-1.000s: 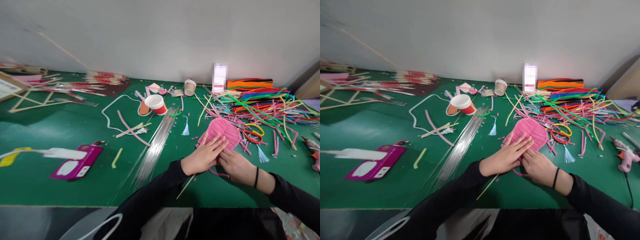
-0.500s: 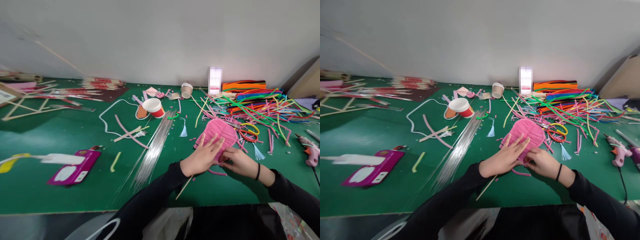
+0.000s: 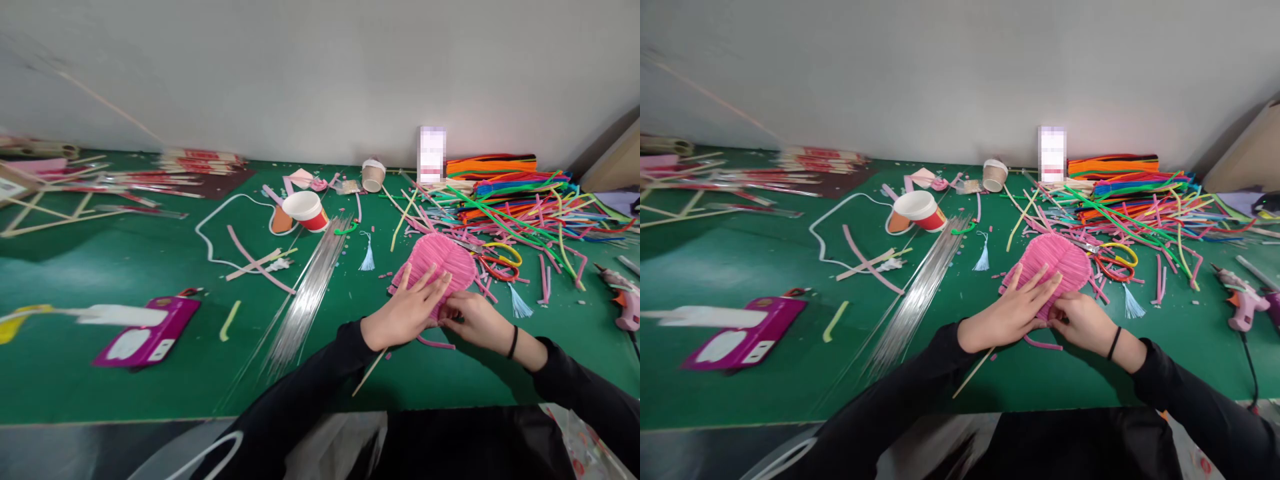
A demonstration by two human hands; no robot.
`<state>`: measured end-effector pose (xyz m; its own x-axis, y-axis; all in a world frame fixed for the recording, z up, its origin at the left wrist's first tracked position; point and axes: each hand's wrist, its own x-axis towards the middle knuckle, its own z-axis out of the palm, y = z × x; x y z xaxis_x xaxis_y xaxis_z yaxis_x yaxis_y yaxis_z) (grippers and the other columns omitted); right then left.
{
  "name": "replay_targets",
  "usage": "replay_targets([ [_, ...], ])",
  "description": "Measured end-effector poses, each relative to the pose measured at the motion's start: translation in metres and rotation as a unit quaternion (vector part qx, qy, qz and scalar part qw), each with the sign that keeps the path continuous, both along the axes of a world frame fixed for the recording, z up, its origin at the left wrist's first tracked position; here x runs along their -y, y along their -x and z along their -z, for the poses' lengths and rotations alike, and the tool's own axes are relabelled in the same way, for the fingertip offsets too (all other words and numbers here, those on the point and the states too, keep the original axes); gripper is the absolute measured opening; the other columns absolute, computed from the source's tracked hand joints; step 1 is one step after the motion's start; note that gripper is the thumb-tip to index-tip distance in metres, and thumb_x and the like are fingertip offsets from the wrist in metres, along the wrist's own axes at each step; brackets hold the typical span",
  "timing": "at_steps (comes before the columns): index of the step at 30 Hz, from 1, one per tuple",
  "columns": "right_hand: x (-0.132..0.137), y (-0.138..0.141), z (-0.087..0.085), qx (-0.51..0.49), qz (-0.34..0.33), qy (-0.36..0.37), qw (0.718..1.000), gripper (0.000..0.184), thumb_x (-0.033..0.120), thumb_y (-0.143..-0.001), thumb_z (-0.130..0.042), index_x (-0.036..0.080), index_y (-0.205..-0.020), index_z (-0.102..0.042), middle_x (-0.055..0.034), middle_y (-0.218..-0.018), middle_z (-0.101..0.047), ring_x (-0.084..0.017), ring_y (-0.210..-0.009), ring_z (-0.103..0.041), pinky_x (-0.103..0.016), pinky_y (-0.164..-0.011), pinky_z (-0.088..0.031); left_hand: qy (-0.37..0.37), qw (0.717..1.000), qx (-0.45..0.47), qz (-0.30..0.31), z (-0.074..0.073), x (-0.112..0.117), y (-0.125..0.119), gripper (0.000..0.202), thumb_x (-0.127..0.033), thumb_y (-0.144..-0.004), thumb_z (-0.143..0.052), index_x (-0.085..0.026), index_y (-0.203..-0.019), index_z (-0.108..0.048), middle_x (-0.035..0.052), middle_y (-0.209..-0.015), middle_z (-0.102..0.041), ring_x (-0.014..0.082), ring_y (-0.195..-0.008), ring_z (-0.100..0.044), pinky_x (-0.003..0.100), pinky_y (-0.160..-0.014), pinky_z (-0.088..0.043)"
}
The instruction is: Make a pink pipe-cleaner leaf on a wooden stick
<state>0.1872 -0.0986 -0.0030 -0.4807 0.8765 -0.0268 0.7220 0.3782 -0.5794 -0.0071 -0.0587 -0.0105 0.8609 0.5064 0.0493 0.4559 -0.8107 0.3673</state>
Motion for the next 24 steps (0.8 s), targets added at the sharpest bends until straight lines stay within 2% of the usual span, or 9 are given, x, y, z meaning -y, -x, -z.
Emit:
replay_targets([
  [6, -0.007, 0.013, -0.002, 0.026, 0.069, 0.064, 0.995, 0.012, 0.005, -0.070, -0.064, 0.016, -0.066, -0.064, -0.0035, -0.068, -0.068, -0.014, -0.063, -0.062, -0.023, -0.060, -0.043, 0.012, 1.000, -0.002, 0.007, 0.001, -0.004, 0.000, 0.089, -0.037, -0.093, -0.051, -0.024, -0.151, 0.015, 0.0163, -0.158, -0.022, 0.0331, -0.147, -0.004, 0.065, -0.111, -0.001],
  [10, -0.005, 0.007, -0.004, -0.029, 0.097, 0.102, 0.990, 0.007, 0.014, -0.074, -0.067, 0.018, -0.068, -0.065, -0.0016, -0.066, -0.069, -0.014, -0.060, -0.060, -0.023, -0.057, -0.042, -0.011, 1.000, 0.026, -0.014, -0.016, -0.010, 0.010, 0.094, -0.056, -0.084, -0.056, -0.025, -0.153, -0.001, 0.0188, -0.159, -0.017, 0.0383, -0.146, -0.007, 0.066, -0.111, -0.003],
  [11, -0.001, 0.002, -0.005, -0.054, 0.120, 0.094, 0.987, 0.007, 0.020, -0.076, -0.068, 0.019, -0.069, -0.066, -0.0016, -0.067, -0.069, -0.015, -0.061, -0.060, -0.024, -0.058, -0.043, -0.017, 0.998, 0.043, -0.041, -0.021, -0.011, 0.015, 0.095, -0.062, -0.080, -0.057, -0.027, -0.153, -0.008, 0.0182, -0.159, -0.018, 0.0400, -0.146, -0.009, 0.065, -0.111, -0.006],
  [13, 0.009, -0.009, -0.004, -0.102, 0.193, 0.057, 0.974, 0.016, 0.033, -0.081, -0.065, 0.019, -0.073, -0.066, -0.0031, -0.072, -0.070, -0.016, -0.065, -0.062, -0.027, -0.061, -0.046, -0.019, 0.981, 0.101, -0.165, -0.026, -0.009, 0.028, 0.080, -0.058, -0.086, -0.052, -0.027, -0.151, -0.019, 0.0170, -0.154, -0.030, 0.0355, -0.143, -0.023, 0.054, -0.113, -0.022],
  [14, 0.014, -0.014, -0.002, -0.128, 0.237, 0.050, 0.962, 0.021, 0.039, -0.082, -0.063, 0.019, -0.075, -0.065, -0.0042, -0.073, -0.070, -0.017, -0.065, -0.063, -0.027, -0.060, -0.048, -0.015, 0.961, 0.131, -0.242, -0.026, -0.006, 0.035, 0.069, -0.053, -0.090, -0.048, -0.026, -0.150, -0.024, 0.0166, -0.147, -0.040, 0.0326, -0.138, -0.034, 0.051, -0.109, -0.031],
  [16, 0.024, -0.019, 0.004, -0.199, 0.280, 0.140, 0.929, 0.030, 0.048, -0.083, -0.059, 0.019, -0.083, -0.063, -0.0043, -0.069, -0.069, -0.017, -0.056, -0.063, -0.028, -0.052, -0.049, 0.037, 0.934, 0.145, -0.325, -0.018, -0.001, 0.044, 0.066, -0.053, -0.090, -0.048, -0.022, -0.146, -0.031, 0.0154, -0.125, -0.057, 0.0306, -0.119, -0.053, 0.048, -0.098, -0.044],
  [20, 0.028, -0.010, 0.015, -0.389, 0.297, 0.324, 0.809, 0.043, 0.052, -0.075, -0.068, 0.018, -0.099, -0.055, -0.0047, -0.075, -0.072, -0.018, -0.061, -0.071, -0.026, -0.051, -0.056, 0.216, 0.886, 0.195, -0.362, 0.000, 0.004, 0.042, 0.064, -0.052, -0.086, -0.055, -0.021, -0.140, -0.040, 0.0108, -0.112, -0.063, 0.0255, -0.103, -0.062, 0.040, -0.087, -0.051],
  [22, 0.019, -0.003, 0.015, -0.449, 0.305, 0.336, 0.770, 0.042, 0.048, -0.071, -0.074, 0.018, -0.091, -0.054, -0.0033, -0.070, -0.071, -0.018, -0.064, -0.072, -0.025, -0.056, -0.058, 0.280, 0.843, 0.279, -0.366, -0.002, 0.002, 0.032, 0.061, -0.048, -0.086, -0.058, -0.019, -0.137, -0.043, 0.0106, -0.112, -0.064, 0.0235, -0.101, -0.062, 0.037, -0.086, -0.051],
  [24, 0.007, 0.001, 0.008, -0.490, 0.304, 0.325, 0.750, 0.040, 0.045, -0.068, -0.078, 0.019, -0.084, -0.052, -0.0008, -0.064, -0.069, -0.016, -0.060, -0.070, -0.024, -0.056, -0.058, 0.339, 0.779, 0.384, -0.363, -0.012, 0.000, 0.021, 0.060, -0.043, -0.085, -0.062, -0.018, -0.136, -0.043, 0.0100, -0.113, -0.064, 0.0215, -0.100, -0.064, 0.033, -0.086, -0.051],
])
